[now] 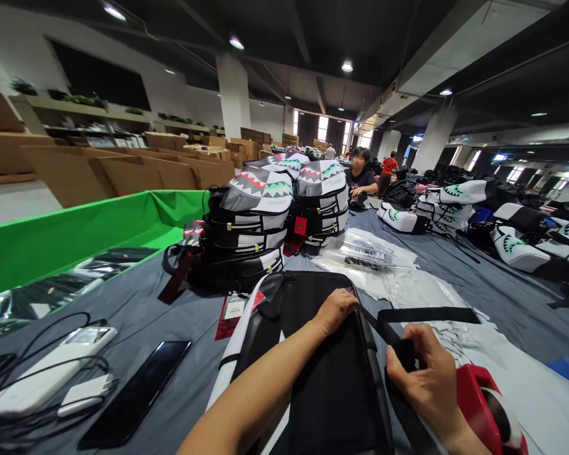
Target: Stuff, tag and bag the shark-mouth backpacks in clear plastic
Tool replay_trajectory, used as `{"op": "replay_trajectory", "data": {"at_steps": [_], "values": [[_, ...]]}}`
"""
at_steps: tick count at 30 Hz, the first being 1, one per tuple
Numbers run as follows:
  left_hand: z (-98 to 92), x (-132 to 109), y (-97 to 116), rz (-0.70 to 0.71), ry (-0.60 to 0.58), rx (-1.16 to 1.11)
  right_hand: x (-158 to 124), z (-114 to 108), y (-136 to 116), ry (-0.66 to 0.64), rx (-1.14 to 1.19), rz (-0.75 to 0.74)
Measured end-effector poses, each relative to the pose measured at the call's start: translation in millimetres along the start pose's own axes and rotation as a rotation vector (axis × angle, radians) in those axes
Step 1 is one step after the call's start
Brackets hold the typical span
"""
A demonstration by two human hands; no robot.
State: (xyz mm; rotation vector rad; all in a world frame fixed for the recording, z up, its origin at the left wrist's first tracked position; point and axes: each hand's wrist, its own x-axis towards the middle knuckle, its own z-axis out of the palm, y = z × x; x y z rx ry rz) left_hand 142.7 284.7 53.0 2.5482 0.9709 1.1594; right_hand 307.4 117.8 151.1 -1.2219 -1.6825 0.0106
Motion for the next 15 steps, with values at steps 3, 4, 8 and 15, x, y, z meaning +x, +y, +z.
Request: {"op": "replay_trajectory", "data": {"at_steps": [3,4,8,15], "values": [[-16.1,-4.2,27.6,-0.008,0.005,0.017,8.9,-13.9,9.8,-0.077,0.081,0.144],[-22.5,-6.6,41.3,0.012,0.029,0.01,13.6,-17.2,13.2,-0.1,0.099,0.181],[-44.3,-3.1,96.2,0.203,0.065,-0.195,34.7,-25.1,10.6,-0.197,0.16,0.155],[-84.5,45.3,105.0,0.282,0.096,0.135,84.2,-35.8,-5.9,-0.319,0.237,0.02]]}}
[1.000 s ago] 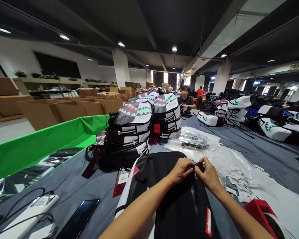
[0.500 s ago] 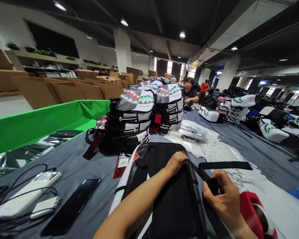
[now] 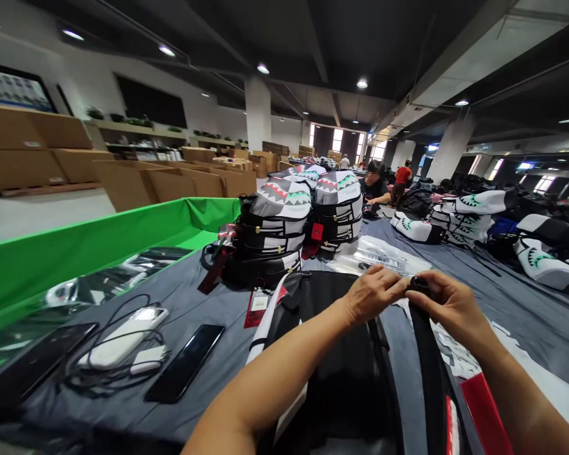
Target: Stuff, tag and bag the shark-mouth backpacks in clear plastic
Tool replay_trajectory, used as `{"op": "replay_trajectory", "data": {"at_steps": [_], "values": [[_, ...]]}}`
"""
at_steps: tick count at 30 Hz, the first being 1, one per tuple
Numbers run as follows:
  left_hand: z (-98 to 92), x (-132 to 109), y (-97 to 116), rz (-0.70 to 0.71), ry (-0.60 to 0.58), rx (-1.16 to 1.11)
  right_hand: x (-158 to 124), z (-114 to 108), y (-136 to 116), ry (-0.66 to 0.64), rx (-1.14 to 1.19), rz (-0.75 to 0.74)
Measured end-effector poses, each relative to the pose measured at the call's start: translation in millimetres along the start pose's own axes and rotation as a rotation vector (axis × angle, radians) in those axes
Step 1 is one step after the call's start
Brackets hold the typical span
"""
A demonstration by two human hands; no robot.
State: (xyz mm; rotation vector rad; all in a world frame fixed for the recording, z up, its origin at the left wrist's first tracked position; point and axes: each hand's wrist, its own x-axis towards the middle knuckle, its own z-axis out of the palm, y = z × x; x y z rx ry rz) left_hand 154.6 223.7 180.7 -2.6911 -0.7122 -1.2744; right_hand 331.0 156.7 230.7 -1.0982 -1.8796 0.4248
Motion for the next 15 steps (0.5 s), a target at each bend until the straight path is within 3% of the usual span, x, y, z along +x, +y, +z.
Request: {"op": "replay_trajectory", "data": {"at_steps": [2,5,8,11,13,15], "values": [[-4.8,-8.7,-2.3,-0.147,-0.045,0.015,14.2,-4.3,5.9,-0.05,-0.016,-0.001],[2.2,-46.5,11.8,-0.43,-0.119,-0.24,36.3,6.9,27.1,-0.102,-0.133,-0.078],[19.2,-94.7,39.8,-0.714,-0.054,-0.582,59.1,41.6,62.8,-0.146,-0.299,-0.184],[28.4,-128.9,66.7,-1.04,0.055,-1.007,77.7,85.6,104.9,-0.226,-0.361,-0.161],[22.6,-139.5,77.1,-1.146,0.046,-1.143,85.0,112.0,130.0,-0.267,-0.378,-0.122],[6.1,-143.1,78.0,-1.154,-0.044,-1.081,88.1,133.6,150.1,-0.291,-0.38,-0.112]]}}
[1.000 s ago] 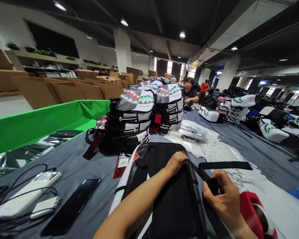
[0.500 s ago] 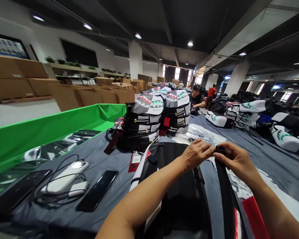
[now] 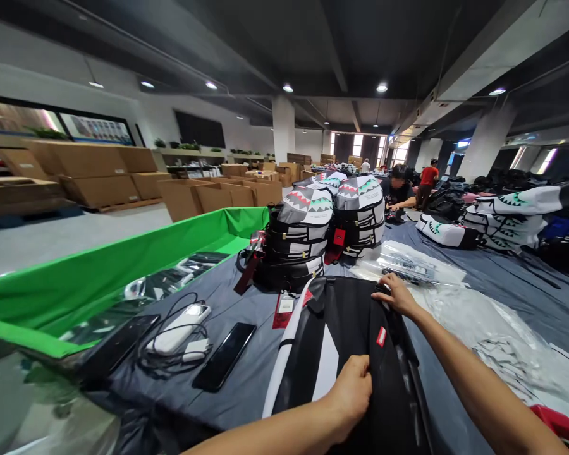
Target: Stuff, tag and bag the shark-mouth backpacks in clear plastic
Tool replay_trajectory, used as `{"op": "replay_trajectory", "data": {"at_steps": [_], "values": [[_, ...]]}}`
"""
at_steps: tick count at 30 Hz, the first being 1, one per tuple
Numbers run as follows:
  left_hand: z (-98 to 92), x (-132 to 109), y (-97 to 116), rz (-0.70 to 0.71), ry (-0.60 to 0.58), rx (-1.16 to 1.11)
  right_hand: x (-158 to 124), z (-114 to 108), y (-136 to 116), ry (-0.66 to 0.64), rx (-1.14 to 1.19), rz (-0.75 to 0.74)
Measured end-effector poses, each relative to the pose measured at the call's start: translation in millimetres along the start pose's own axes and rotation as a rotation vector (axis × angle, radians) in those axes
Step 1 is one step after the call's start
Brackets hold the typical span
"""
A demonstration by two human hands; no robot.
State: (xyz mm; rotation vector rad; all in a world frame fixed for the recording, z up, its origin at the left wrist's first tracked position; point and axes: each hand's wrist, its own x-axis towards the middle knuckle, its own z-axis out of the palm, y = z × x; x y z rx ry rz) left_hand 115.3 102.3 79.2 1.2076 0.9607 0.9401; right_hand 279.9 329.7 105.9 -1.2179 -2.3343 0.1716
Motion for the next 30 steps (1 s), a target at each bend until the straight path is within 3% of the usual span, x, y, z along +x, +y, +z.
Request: {"op": "replay_trajectory", "data": {"at_steps": [4,6,9,10,12,14,16,22,30], "values": [[-50.2,-0.6,30.6,0.078,-0.018,0.419,4.6,38.8,10.5,0.031,-0.002,0.042],[-88.2,17.4,41.1,0.195,0.162,0.582,3.5,53.2,9.4,0.061,-0.046,0.063],[-146.4,68.4,42.6,0.355,0.574,0.954,1.1,67.6,2.7,0.119,-0.095,-0.011],[-161.6,88.3,39.4,0.33,0.647,1.053,0.3,70.3,0.5,0.141,-0.093,-0.043],[-180.7,123.6,29.5,0.303,0.648,1.151,-2.0,73.0,-1.8,0.182,-0.075,-0.087],[-184.5,144.7,17.7,0.334,0.588,1.171,-6.6,73.6,-0.8,0.216,-0.061,-0.118],[-178.5,147.6,5.7,0.4,0.562,1.168,-15.0,74.0,1.4,0.257,-0.056,-0.15],[-157.1,100.0,-28.8,0.588,0.618,1.146,-59.2,77.6,-4.7,0.353,-0.088,-0.246],[-148.8,70.4,-52.1,0.657,0.579,1.316,-96.6,69.6,-17.0,0.239,-0.106,-0.251]]}}
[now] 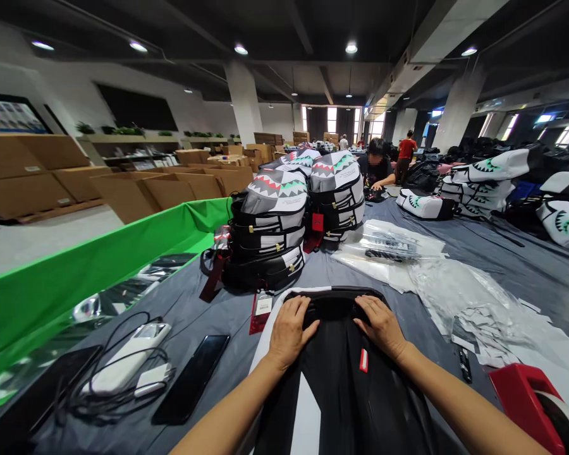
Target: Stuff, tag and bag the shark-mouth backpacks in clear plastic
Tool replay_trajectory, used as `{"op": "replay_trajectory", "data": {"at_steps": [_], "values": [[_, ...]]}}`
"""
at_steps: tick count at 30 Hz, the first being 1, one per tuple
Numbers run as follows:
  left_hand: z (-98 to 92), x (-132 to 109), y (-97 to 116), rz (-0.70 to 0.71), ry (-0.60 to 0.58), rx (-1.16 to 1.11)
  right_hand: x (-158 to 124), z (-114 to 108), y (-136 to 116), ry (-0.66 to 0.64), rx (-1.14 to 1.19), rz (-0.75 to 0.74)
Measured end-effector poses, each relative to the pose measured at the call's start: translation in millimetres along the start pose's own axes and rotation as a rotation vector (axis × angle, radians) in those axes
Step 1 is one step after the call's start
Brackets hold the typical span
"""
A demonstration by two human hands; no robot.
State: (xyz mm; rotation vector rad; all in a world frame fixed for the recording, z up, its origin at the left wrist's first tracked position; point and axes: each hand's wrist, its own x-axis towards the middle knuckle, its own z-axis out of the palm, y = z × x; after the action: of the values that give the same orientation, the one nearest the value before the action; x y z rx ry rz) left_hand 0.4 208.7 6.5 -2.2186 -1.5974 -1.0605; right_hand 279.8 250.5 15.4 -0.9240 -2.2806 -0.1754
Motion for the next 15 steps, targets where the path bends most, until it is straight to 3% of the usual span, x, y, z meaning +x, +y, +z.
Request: {"op": "replay_trajectory", "data": {"at_steps": [3,6,8,10,13,15], "values": [[-3.1,-6.3,-2.5,0.033,-0.058,0.02,-5.9,-2.0,-4.2,-0.066,-0.005,0.028],[-1.4,1.2,-7.9,-0.027,-0.278,0.039,-3.0,1.1,-3.2,-0.168,0.008,0.065],[8.6,17.5,-13.3,-0.097,-0.458,0.061,7.9,7.8,3.3,-0.289,0.007,0.101],[25.1,39.7,-19.6,-0.154,-0.562,0.077,24.5,18.5,14.0,-0.42,-0.027,0.166],[46.7,72.7,-26.7,-0.21,-0.592,0.1,50.1,36.5,31.8,-0.517,-0.092,0.254],[48.9,87.6,-24.8,-0.241,-0.613,0.108,61.3,45.5,40.8,-0.521,-0.117,0.276]]}}
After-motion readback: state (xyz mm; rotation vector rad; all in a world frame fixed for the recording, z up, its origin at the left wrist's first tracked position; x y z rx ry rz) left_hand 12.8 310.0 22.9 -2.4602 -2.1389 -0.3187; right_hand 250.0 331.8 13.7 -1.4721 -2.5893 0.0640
